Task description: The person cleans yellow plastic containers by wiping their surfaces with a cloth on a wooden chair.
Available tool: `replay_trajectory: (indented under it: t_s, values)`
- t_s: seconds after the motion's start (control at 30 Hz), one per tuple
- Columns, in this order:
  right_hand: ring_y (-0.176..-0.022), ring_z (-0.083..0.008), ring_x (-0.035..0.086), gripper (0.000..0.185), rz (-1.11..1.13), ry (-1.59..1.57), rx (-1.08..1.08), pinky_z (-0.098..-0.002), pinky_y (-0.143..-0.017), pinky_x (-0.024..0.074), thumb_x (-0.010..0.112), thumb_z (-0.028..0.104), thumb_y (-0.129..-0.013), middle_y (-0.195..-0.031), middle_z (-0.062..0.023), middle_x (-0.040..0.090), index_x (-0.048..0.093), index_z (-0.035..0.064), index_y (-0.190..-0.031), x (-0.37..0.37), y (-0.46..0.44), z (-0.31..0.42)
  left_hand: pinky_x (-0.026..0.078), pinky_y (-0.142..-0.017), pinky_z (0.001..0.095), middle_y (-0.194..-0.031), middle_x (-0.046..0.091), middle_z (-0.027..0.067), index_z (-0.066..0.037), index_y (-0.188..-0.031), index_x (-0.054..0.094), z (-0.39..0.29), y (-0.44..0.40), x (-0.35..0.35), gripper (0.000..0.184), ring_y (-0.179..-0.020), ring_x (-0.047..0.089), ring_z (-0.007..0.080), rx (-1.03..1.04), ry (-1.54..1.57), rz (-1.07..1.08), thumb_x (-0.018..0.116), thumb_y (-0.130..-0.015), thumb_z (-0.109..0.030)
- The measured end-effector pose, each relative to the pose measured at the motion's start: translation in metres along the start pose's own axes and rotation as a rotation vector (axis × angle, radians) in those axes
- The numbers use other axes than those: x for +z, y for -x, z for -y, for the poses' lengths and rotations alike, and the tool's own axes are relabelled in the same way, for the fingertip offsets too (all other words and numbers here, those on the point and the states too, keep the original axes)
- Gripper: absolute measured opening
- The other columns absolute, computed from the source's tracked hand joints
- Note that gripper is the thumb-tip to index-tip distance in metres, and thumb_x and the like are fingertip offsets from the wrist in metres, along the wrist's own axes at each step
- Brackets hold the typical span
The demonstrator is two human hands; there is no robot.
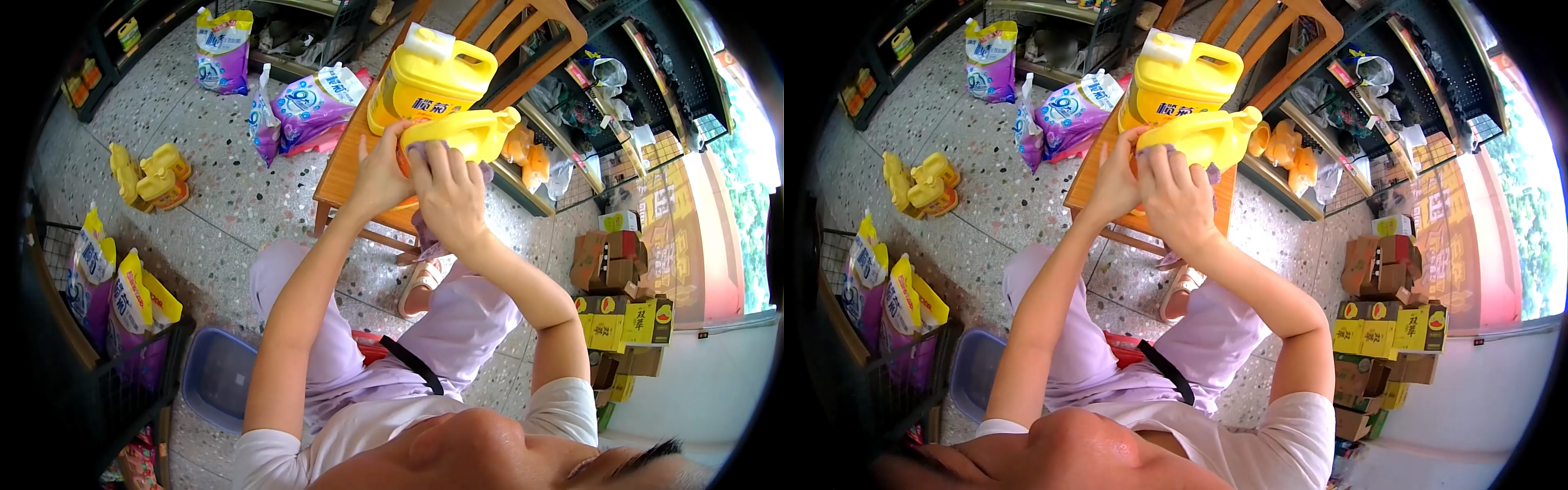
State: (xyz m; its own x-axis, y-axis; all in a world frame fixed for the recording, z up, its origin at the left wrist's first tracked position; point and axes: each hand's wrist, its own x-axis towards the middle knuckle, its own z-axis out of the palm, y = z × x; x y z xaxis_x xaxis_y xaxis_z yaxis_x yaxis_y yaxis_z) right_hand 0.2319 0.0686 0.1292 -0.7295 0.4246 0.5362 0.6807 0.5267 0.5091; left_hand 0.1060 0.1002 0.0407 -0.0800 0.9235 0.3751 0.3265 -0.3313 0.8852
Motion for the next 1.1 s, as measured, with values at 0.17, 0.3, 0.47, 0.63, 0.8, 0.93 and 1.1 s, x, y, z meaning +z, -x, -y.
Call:
replay_trajectory:
  t_s: [0.17, 0.3, 0.47, 0.63, 0.8, 0.93, 1.1]
  values:
    - [-0.088, -0.0197, 0.056, 0.038, -0.034, 0.086, 0.013, -0.0306, -0.066, 0.0405, 0.060, 0.017, -0.077, -0.107, -0.0093, 0.058, 0.065, 0.0027, -0.112, -0.004, -0.012, -0.008, 0.005, -0.117, 0.0653, -0.136, 0.060, 0.0149, -0.012, -0.142, 0.039, -0.005, 0.004, -0.002, 0.094, -0.130, 0.056, 0.0306, 0.003, -0.014, 0.017, 0.084, -0.069, -0.049]
    - [-0.089, -0.0193, 0.056, 0.037, 0.047, 0.075, 0.006, -0.0316, -0.069, 0.0429, 0.061, 0.016, -0.078, -0.107, -0.0055, 0.059, 0.066, 0.0069, -0.114, -0.009, -0.005, 0.001, 0.005, -0.117, 0.0655, -0.137, 0.060, 0.0144, -0.012, -0.142, 0.039, -0.003, 0.001, -0.001, 0.093, -0.130, 0.055, 0.0304, -0.006, -0.003, 0.012, 0.083, -0.069, -0.049]
    - [-0.089, -0.0191, 0.056, 0.036, 0.066, 0.042, -0.022, -0.0316, -0.069, 0.0424, 0.060, 0.016, -0.079, -0.107, -0.0046, 0.058, 0.066, 0.0075, -0.114, -0.005, 0.004, 0.005, 0.004, -0.117, 0.0654, -0.137, 0.060, 0.0136, -0.013, -0.142, 0.039, -0.001, 0.001, -0.001, 0.091, -0.131, 0.055, 0.0304, -0.025, 0.018, 0.019, 0.083, -0.070, -0.049]
    - [-0.090, -0.0187, 0.055, 0.037, -0.043, 0.046, 0.035, -0.0312, -0.067, 0.0410, 0.061, 0.018, -0.076, -0.106, -0.0068, 0.058, 0.065, 0.0048, -0.111, -0.007, -0.008, -0.007, 0.004, -0.117, 0.0648, -0.136, 0.060, 0.0127, -0.014, -0.141, 0.040, -0.006, 0.004, -0.002, 0.089, -0.130, 0.055, 0.0302, 0.018, 0.003, -0.007, 0.082, -0.071, -0.048]
    - [-0.091, -0.0190, 0.055, 0.037, 0.044, 0.096, -0.047, -0.0318, -0.068, 0.0413, 0.061, 0.019, -0.077, -0.106, -0.0059, 0.058, 0.066, 0.0051, -0.111, 0.000, 0.003, 0.002, 0.008, -0.117, 0.0641, -0.135, 0.061, 0.0101, -0.013, -0.141, 0.042, -0.004, 0.003, 0.000, 0.083, -0.130, 0.056, 0.0275, -0.015, 0.012, 0.005, 0.081, -0.075, -0.043]
    - [-0.092, -0.0193, 0.055, 0.037, 0.062, 0.020, -0.076, -0.0317, -0.068, 0.0415, 0.061, 0.020, -0.078, -0.107, -0.0056, 0.058, 0.066, 0.0053, -0.111, 0.002, 0.010, 0.003, 0.005, -0.117, 0.0656, -0.136, 0.061, 0.0125, -0.013, -0.141, 0.040, 0.002, 0.000, 0.001, 0.090, -0.130, 0.056, 0.0298, -0.030, 0.012, 0.023, 0.083, -0.071, -0.049]
    - [-0.091, -0.0200, 0.055, 0.041, 0.001, 0.064, 0.001, -0.0317, -0.068, 0.0412, 0.060, 0.019, -0.079, -0.108, -0.0070, 0.058, 0.063, 0.0042, -0.116, -0.006, -0.003, -0.007, 0.005, -0.117, 0.0658, -0.136, 0.061, 0.0130, -0.013, -0.142, 0.040, -0.007, 0.003, -0.003, 0.089, -0.131, 0.055, 0.0293, 0.010, 0.001, 0.001, 0.082, -0.072, -0.048]
